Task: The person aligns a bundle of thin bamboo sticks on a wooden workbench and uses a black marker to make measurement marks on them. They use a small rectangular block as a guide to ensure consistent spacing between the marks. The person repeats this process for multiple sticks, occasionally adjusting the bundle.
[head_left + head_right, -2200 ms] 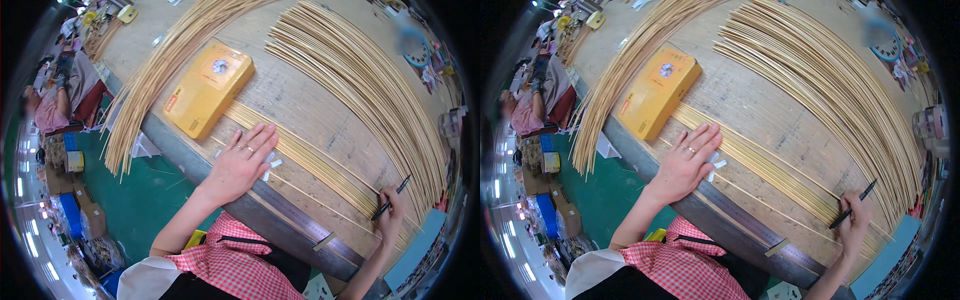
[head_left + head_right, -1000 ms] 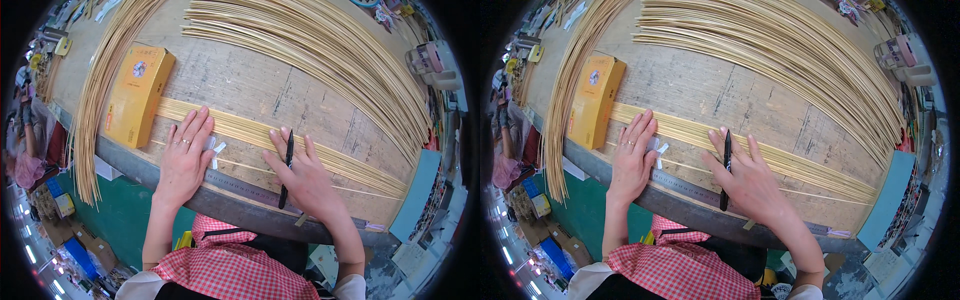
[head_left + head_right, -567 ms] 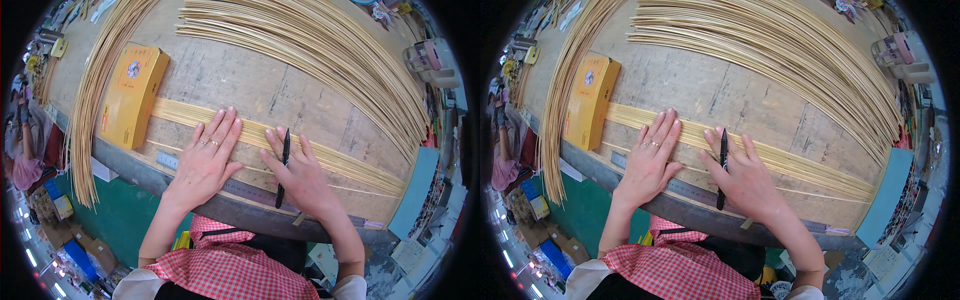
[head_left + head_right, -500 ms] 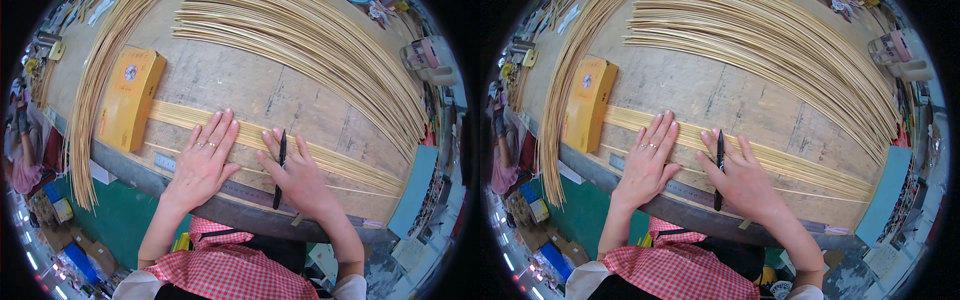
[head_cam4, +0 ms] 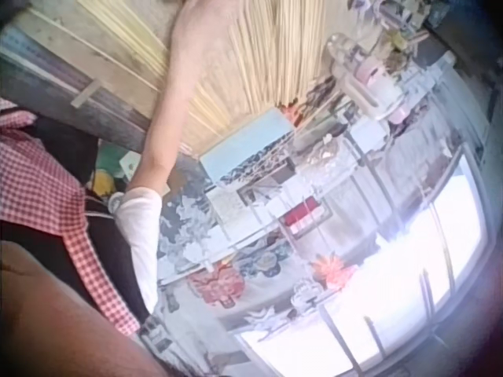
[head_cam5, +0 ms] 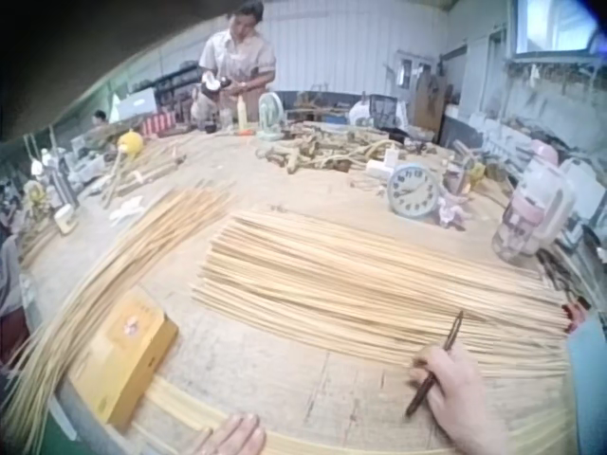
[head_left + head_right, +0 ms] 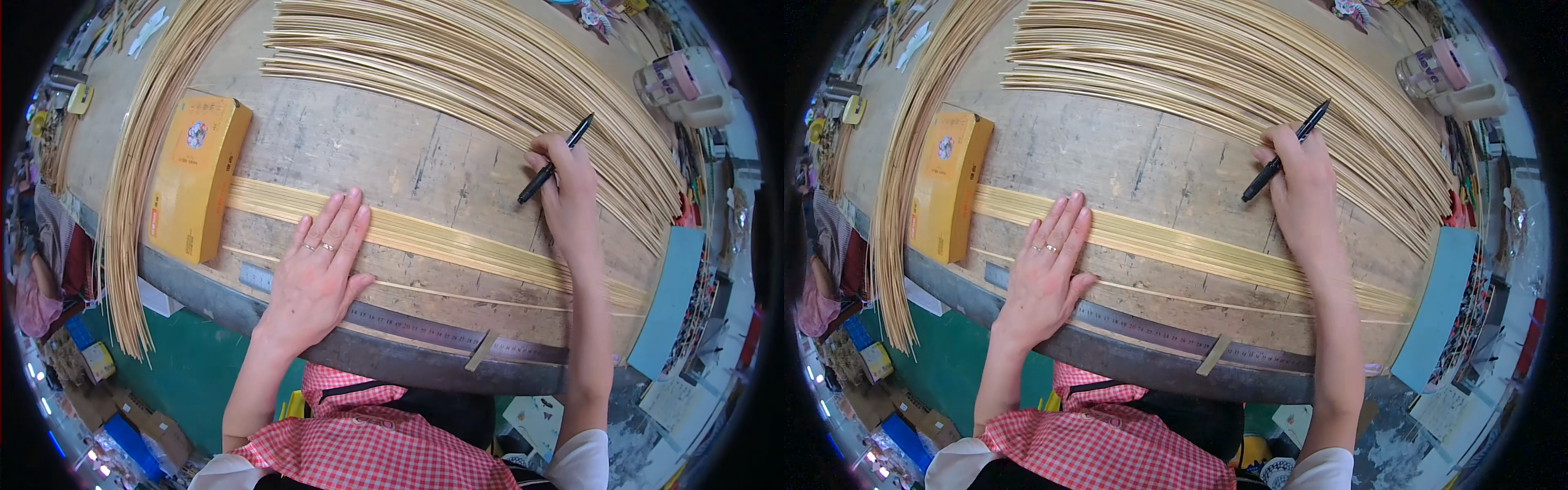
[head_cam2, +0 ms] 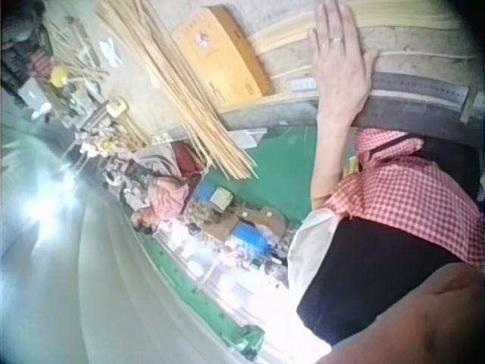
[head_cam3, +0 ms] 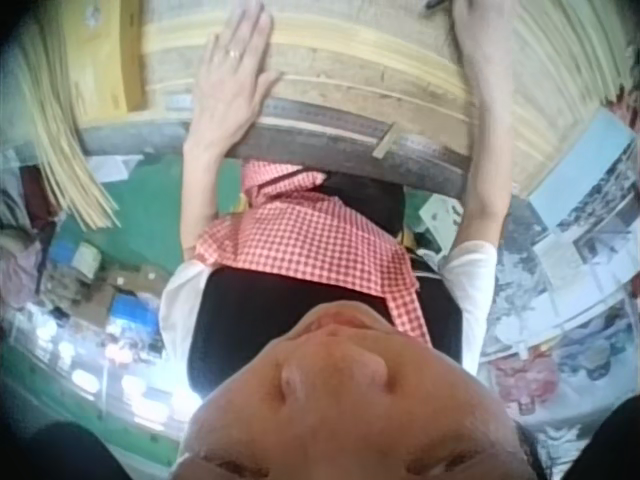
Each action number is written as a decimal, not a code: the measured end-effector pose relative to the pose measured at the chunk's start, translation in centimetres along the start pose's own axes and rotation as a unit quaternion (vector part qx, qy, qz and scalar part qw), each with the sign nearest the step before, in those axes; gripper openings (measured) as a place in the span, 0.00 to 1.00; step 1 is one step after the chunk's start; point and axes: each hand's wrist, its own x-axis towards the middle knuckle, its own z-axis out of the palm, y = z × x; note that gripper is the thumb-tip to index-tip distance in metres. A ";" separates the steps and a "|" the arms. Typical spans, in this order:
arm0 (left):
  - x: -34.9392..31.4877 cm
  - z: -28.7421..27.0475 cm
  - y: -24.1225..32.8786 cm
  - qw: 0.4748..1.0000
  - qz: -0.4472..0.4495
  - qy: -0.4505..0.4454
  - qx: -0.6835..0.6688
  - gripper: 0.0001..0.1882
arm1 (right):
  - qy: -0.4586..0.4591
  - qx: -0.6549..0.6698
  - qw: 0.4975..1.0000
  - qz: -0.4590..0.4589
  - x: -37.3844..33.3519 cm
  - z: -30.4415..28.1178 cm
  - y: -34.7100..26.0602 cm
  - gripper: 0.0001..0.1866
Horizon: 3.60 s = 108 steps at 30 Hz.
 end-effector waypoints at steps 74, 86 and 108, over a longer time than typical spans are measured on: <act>0.1 0.2 0.0 1.000 0.003 0.014 0.001 0.46 | -0.059 0.129 0.989 -0.053 -7.4 -2.3 1.7 0.17; 0.1 0.2 0.1 1.000 -0.001 0.009 0.000 0.45 | 0.000 0.048 0.998 -0.040 -3.7 -1.9 1.9 0.07; 0.1 0.1 0.1 1.000 0.003 0.016 -0.001 0.45 | 0.018 0.007 0.999 -0.040 -1.4 -2.2 3.6 0.08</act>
